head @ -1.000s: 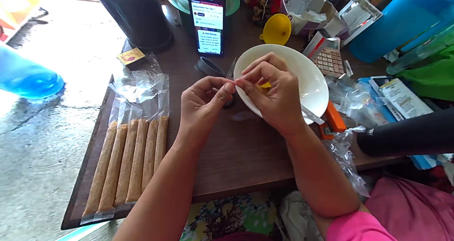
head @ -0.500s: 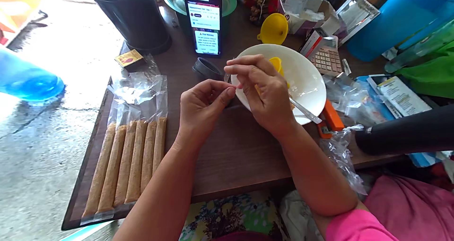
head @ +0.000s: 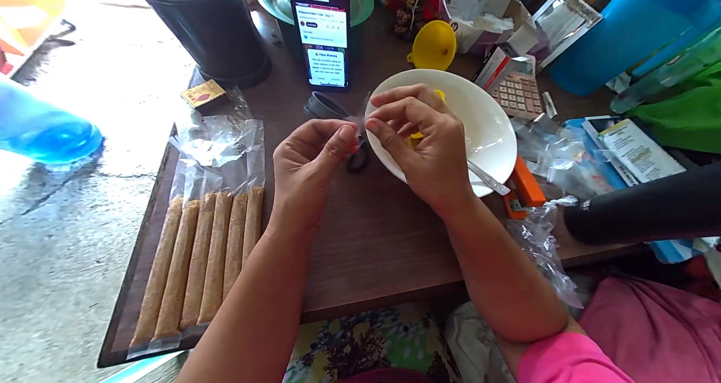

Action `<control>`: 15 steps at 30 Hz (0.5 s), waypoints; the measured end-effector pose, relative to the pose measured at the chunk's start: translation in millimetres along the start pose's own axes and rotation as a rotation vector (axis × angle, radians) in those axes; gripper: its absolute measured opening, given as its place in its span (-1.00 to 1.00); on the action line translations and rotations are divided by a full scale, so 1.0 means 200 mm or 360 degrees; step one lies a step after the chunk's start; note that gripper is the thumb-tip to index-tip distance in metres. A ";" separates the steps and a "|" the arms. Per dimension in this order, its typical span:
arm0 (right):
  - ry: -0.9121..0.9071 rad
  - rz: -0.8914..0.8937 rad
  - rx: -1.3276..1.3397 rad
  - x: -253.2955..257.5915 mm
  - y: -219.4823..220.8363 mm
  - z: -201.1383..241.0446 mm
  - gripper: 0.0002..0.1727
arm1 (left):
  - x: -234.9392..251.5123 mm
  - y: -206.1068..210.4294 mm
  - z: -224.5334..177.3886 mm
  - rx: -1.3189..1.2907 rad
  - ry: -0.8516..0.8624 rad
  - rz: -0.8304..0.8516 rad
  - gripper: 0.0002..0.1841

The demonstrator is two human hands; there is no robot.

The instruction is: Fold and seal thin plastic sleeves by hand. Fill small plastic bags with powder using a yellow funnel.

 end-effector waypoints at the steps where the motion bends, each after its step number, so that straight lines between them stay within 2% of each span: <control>1: -0.0006 0.0004 -0.0007 0.00 0.00 0.00 -0.86 | 0.00 0.00 0.00 0.0020 0.0010 0.0019 -0.90; 4: -0.0046 0.0049 -0.0038 0.00 0.01 0.01 -0.86 | 0.00 0.01 -0.02 0.0111 0.0161 0.0052 -0.86; 8: -0.0094 0.0114 -0.0075 0.00 0.03 0.01 -0.85 | 0.00 -0.01 -0.07 0.0244 0.0482 -0.0045 -0.76; 15: -0.0098 0.0103 -0.0050 -0.01 0.03 0.01 -0.89 | 0.01 -0.02 -0.07 0.0290 0.0586 -0.0072 -0.90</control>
Point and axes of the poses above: each hand's wrist, its own x-axis towards the middle knuckle, its own y-axis out of the palm, z = x × y, the point moved 7 cm from there along x, towards the middle knuckle, and after that the axes turned 14 degrees about -z, right-handed, at the moved point
